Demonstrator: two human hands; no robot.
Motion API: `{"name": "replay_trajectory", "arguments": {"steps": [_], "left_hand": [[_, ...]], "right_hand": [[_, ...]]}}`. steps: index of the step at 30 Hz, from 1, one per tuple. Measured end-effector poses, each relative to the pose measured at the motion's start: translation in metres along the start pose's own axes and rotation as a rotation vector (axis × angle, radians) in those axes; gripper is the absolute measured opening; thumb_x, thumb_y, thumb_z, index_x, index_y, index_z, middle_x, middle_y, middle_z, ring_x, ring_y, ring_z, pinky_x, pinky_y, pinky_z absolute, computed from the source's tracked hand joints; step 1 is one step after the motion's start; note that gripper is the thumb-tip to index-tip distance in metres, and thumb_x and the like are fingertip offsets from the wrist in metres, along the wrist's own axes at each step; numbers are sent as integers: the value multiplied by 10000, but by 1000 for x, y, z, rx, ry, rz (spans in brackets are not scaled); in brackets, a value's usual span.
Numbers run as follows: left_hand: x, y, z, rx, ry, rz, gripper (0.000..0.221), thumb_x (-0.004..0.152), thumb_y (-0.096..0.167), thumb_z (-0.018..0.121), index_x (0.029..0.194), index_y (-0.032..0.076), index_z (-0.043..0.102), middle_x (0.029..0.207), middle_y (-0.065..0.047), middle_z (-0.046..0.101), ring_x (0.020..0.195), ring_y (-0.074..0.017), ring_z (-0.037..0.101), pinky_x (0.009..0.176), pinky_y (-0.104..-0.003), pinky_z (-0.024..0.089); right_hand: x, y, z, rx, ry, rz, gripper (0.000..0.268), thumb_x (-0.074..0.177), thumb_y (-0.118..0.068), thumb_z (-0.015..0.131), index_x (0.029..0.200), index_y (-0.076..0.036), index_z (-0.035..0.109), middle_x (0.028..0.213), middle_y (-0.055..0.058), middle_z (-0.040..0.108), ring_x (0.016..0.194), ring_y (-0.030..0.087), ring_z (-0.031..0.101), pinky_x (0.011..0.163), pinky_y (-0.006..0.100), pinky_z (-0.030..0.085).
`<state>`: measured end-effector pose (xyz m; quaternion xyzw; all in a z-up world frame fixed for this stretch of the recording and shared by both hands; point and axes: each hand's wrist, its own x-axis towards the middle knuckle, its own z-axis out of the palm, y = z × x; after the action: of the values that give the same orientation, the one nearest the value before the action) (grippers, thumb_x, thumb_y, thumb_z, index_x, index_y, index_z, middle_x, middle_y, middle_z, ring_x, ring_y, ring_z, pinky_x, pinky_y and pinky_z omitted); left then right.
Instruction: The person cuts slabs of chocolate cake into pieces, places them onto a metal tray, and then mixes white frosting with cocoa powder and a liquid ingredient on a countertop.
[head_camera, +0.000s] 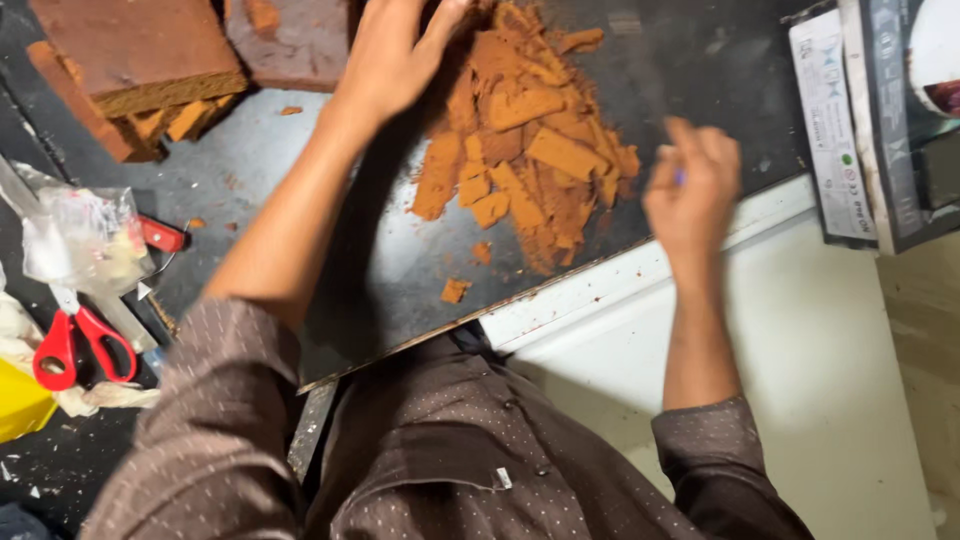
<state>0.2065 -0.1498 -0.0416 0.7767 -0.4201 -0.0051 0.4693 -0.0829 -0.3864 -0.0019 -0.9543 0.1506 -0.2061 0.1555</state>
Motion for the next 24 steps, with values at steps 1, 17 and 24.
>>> {"name": "replay_trajectory", "arguments": {"steps": [1,17,24], "left_hand": [[-14,15,-11,-43,67,-13,287,1128,228,595,1216,-36,669,1139,-232,725,1069,-423,696,903,-455,541],[-232,163,-26,162,-96,-134,474,818,326,790,1147,7,667,1077,-196,643,987,-395,625,822,-467,527],[-238,124,-16,200,16,-248,179,926,160,716,1077,72,678,1068,-159,640,1004,-386,636,841,-470,529]], "right_hand": [[-9,4,-3,-50,-2,63,316,957,47,626,1267,24,686,1016,172,611,987,378,579,850,480,483],[-71,-58,35,28,25,418,351,909,44,620,1255,83,660,927,143,623,736,197,607,611,327,528],[-98,-130,73,108,95,218,333,896,-56,633,1191,90,685,986,210,663,846,341,687,784,465,566]]}}
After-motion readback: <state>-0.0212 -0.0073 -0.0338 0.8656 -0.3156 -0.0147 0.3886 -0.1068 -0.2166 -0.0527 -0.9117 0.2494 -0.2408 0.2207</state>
